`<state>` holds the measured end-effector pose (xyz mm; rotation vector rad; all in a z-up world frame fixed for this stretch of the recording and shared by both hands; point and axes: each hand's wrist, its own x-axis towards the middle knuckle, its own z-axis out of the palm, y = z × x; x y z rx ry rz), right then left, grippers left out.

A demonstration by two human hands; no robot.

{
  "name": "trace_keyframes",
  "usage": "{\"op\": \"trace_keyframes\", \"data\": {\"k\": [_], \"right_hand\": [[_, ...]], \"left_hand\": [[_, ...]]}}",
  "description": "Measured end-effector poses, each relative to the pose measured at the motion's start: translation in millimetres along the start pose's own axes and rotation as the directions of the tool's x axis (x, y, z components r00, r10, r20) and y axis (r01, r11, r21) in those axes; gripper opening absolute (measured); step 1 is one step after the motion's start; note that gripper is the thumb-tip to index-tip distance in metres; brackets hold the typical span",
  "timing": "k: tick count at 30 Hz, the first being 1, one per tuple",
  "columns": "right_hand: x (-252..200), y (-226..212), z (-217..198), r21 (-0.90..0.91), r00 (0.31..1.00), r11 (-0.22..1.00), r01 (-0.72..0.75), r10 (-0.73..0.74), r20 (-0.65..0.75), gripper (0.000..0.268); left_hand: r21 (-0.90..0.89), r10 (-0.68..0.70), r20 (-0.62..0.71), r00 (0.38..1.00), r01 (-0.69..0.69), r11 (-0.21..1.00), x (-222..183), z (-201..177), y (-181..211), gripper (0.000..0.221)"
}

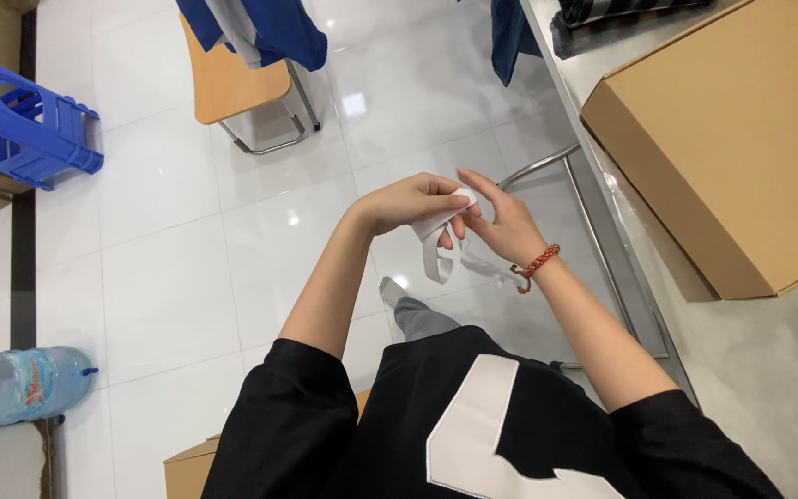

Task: The person wraps a folded dark blue garment in a clear plastic bag on a metal table. They then place the wrapped garment into a cardboard box, close the box, and secure it by tying a white ribbon around it in a cross pattern.

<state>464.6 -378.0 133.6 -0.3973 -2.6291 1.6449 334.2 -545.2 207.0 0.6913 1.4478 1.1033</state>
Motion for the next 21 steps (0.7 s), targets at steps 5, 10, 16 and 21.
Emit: {"op": "trace_keyframes", "data": {"k": [5,10,16,21], "right_hand": [[-2.0,-2.5,1.1,-0.016,0.998,0.998,0.067,-0.067,0.012,0.072],[13.2,35.8,10.2,-0.055,0.996,0.996,0.073,-0.076,-0.049,0.066],[0.8,7.9,-8.1,0.034,0.970,0.998,0.045,-0.035,-0.240,0.042],[-1.6,20.2,-27.4,0.119,0.904,0.990,0.073,-0.016,-0.428,0.036]], "left_hand": [[0.019,0.000,-0.004,1.000,0.000,1.000,12.9,-2.0,-3.3,0.029],[0.044,-0.047,-0.027,0.999,0.049,0.998,22.4,1.3,-7.7,0.043],[0.460,-0.021,-0.193,0.981,0.109,0.881,26.9,-10.1,-35.9,0.035],[0.639,-0.104,-0.272,0.957,0.260,0.723,26.7,-23.7,-60.4,0.030]]}}
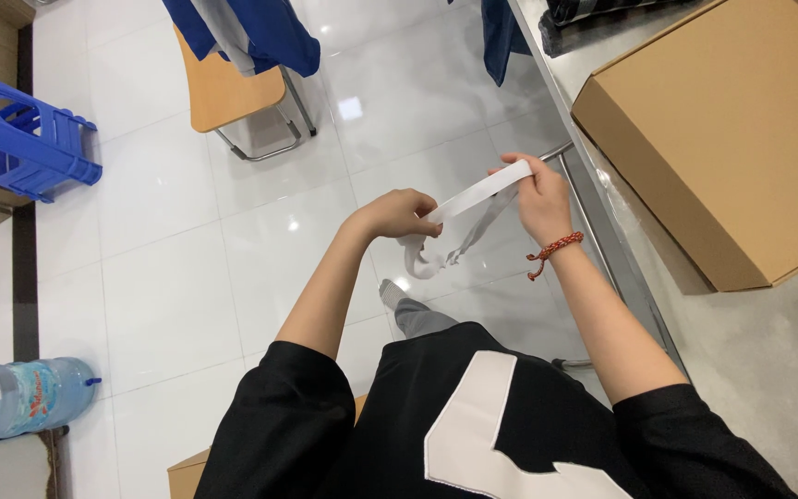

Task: The person wraps a folded dark blue garment in a clear plastic bag on a metal table. They then place the wrapped garment into a cardboard box, close the box, and secure it by tying a white ribbon around it in a cross pattern.

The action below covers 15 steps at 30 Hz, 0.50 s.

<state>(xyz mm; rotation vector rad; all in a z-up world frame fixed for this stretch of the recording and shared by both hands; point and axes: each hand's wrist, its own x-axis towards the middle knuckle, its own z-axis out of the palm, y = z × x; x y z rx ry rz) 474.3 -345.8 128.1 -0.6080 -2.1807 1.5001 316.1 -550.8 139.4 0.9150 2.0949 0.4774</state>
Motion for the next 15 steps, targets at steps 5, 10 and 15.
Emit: {"op": "trace_keyframes", "data": {"k": [5,10,15], "right_hand": [[16.3,52.7,-15.9,0.030,0.986,0.991,-0.129,0.132,-0.106,0.035],[10.8,95.7,-17.8,-0.013,0.959,0.969,-0.246,0.241,-0.151,0.032],[-13.6,122.4,-19.5,-0.221,0.928,0.902,-0.370,0.348,-0.134,0.036]], "left_hand": [[-0.168,-0.041,0.020,0.999,0.043,0.985,-21.3,-14.7,6.7,0.027],[-0.284,-0.027,0.058,0.998,0.042,0.958,-56.0,-39.6,27.5,0.024],[-0.334,-0.005,-0.037,0.999,-0.008,0.943,-64.3,-56.5,24.5,0.020]]}}
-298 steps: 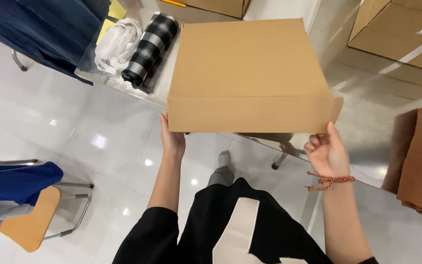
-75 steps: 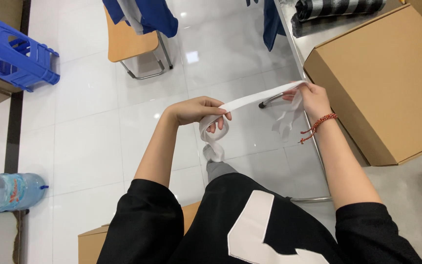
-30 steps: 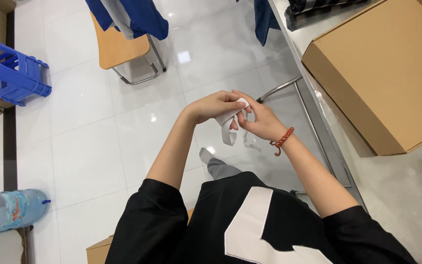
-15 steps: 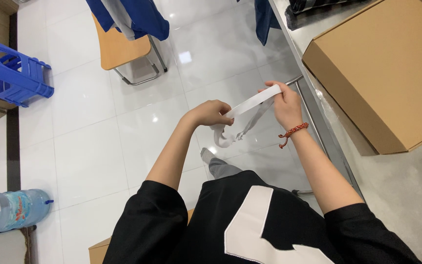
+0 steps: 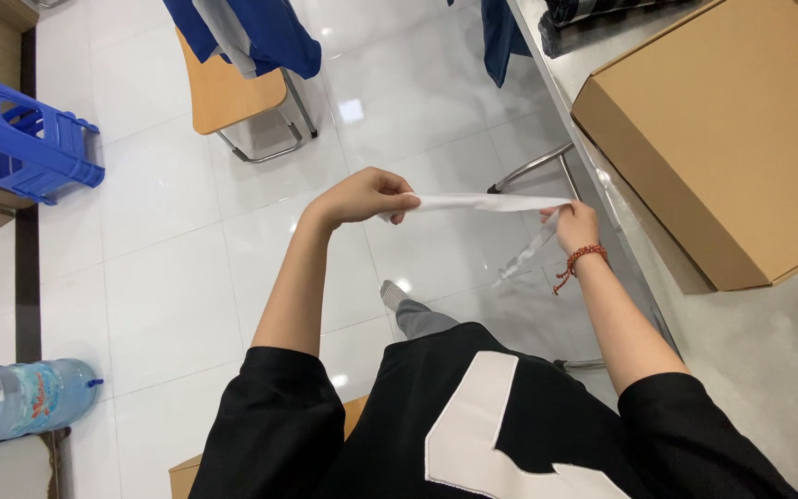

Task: The person wraps a folded dark blue garment in a clear plastic bag on a metal table. They then place the wrapped garment into a cardboard box, close the box, and secure it by tying a white ribbon around it in a cross pattern.

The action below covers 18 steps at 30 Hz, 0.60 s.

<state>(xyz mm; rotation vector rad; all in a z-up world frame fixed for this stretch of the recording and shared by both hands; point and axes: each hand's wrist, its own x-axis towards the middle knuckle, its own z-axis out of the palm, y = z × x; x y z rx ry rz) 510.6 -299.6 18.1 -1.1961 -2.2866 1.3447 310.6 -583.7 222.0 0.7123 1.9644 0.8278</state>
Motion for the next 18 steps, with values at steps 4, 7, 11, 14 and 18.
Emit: {"op": "trace_keyframes", "data": {"k": [4,7,11,14,18], "right_hand": [[10.8,75.3,2.6,-0.104,0.996,0.992,-0.072,0.077,0.050,0.042],[7.7,114.2,1.6,-0.125,0.969,0.968,-0.219,0.231,0.092,0.043],[25.6,184.3,9.1,-0.263,0.918,0.900,-0.348,0.384,0.098,0.044],[29.6,181.3,7.0,-0.364,0.907,0.878,-0.310,0.387,0.163,0.052],[58.0,157.8,34.4,0.004,0.936,0.998,-0.064,0.058,0.347,0.067]], "left_hand": [[0.005,-0.010,-0.045,0.999,0.010,1.000,-14.1,-19.8,3.5,0.021],[0.022,-0.012,-0.103,0.995,0.015,1.000,-19.2,-32.5,5.0,0.020],[0.048,0.025,-0.191,0.981,-0.016,0.999,-13.9,-40.8,-0.5,0.019],[0.024,0.083,-0.239,0.967,-0.080,0.997,-1.5,-34.8,1.8,0.019],[-0.028,0.237,-0.242,0.941,-0.251,0.968,23.6,-8.3,17.6,0.022]]}}
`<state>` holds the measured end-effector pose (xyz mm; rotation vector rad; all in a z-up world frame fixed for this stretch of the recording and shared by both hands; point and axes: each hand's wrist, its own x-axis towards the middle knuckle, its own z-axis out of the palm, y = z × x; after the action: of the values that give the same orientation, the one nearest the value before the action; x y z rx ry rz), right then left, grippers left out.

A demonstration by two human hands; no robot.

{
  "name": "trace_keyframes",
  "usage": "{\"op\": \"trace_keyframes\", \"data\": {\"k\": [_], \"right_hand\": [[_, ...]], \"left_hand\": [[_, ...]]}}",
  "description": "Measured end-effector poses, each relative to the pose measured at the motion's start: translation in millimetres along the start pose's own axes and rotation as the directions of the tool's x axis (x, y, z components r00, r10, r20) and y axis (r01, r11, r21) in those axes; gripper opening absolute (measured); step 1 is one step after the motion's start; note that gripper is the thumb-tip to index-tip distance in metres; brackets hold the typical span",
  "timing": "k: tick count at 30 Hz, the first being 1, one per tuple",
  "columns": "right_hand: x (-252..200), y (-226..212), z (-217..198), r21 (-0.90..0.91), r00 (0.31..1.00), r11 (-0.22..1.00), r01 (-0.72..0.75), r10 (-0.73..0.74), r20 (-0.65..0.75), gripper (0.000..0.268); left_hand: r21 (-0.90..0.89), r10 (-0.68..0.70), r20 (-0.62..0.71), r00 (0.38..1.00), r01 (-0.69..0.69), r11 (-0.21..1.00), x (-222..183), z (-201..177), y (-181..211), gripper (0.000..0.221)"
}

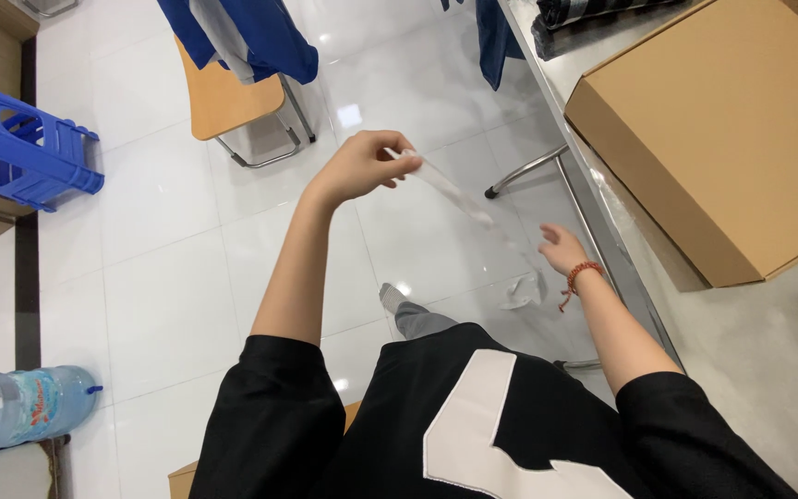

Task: The person wraps a folded dark blue garment in a clear plastic bag on a metal table. They then place the wrapped garment into a cardboard box, close the box, and secure it by tying a white ribbon around it in a cross pattern.

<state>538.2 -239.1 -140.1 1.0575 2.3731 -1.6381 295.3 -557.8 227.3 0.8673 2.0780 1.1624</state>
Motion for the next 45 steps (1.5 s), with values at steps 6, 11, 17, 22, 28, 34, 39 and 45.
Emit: {"op": "trace_keyframes", "data": {"k": [6,11,17,22,28,34,39,45], "right_hand": [[-107.7,-249.0,-11.3,0.419,0.898,0.804,0.421,-0.436,-0.066,0.026],[-109.5,-278.2,-33.6,0.415,0.838,0.742,0.526,-0.534,-0.108,0.021],[-113.5,-281.5,-48.9,0.467,0.852,0.739,0.486,-0.519,-0.066,0.026],[-120.1,-286.7,-68.3,0.440,0.845,0.762,0.475,-0.535,0.013,0.037],[-128.3,-289.4,-90.5,0.504,0.805,0.682,0.530,-0.592,-0.045,0.044],[-134.0,-263.6,-112.0,0.536,0.896,0.752,0.385,-0.444,-0.020,0.052],[-144.4,-251.6,-131.5,0.526,0.937,0.792,0.312,-0.348,-0.032,0.028],[-164.7,-227.7,-170.6,0.312,0.975,0.932,0.186,-0.137,-0.172,0.024]], "left_hand": [[-0.028,0.176,0.038,0.984,-0.175,0.984,22.4,49.5,20.9,0.015],[-0.042,0.256,0.042,0.966,-0.254,0.966,31.8,67.1,34.2,0.014],[-0.062,0.346,0.034,0.938,-0.343,0.937,38.5,75.4,51.3,0.014],[-0.091,0.357,0.073,0.931,-0.350,0.932,31.1,77.8,92.5,0.019],[-0.167,0.371,0.054,0.927,-0.357,0.919,43.6,86.9,102.8,0.019],[-0.262,0.321,0.162,0.933,-0.273,0.926,62.1,117.1,96.1,0.012],[-0.331,0.310,0.310,0.899,-0.203,0.921,87.3,139.9,97.0,0.014],[-0.309,0.336,0.460,0.822,-0.206,0.928,133.6,136.3,108.8,0.031]]}}
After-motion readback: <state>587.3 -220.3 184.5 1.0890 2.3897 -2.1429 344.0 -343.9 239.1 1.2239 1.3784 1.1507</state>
